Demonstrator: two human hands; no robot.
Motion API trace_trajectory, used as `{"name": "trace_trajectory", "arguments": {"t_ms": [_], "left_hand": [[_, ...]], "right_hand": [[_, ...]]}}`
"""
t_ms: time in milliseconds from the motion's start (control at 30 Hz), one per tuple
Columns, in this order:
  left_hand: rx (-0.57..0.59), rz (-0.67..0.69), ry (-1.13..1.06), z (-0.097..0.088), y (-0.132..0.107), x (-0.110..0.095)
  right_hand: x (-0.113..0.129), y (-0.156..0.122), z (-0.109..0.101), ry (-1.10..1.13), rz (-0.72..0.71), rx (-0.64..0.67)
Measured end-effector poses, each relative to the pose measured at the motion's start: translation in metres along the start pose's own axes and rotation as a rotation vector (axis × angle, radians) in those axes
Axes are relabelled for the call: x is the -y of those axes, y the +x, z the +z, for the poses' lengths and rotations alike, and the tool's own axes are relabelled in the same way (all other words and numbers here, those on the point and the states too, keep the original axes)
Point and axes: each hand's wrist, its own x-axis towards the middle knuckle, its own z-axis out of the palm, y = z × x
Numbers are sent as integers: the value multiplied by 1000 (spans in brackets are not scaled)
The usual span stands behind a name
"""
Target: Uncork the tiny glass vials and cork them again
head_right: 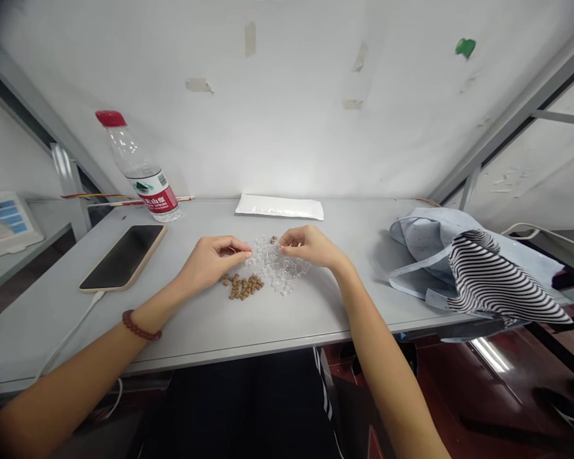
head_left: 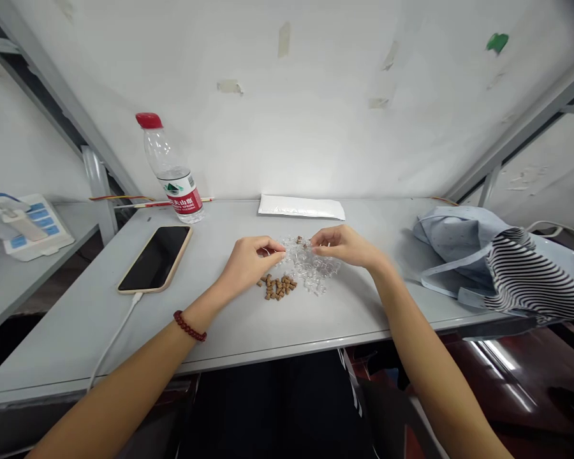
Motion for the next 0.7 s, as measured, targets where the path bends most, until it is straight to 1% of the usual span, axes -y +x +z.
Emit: {"name": "trace_trajectory", "arguments": {"t_ms": [67,200,300,500,633,700], "left_hand": [[-32,-4,-105,1,1,-1],[-81,-24,-235,3,1,-4],[-70,-32,-276,5,0,-5],[-22,11,-241,7,-1,0],[27,142,-155,7,-2,1],[69,179,-100,6,-3,1]], "right_hand": [[4,1,7,88,-33,19],[12,4,22,163,-48,40],[14,5,30,205,-67,67],[15,5,39,234,-43,81],[18,3,39,219,-41,46],[20,2,38,189,-31,26]]}}
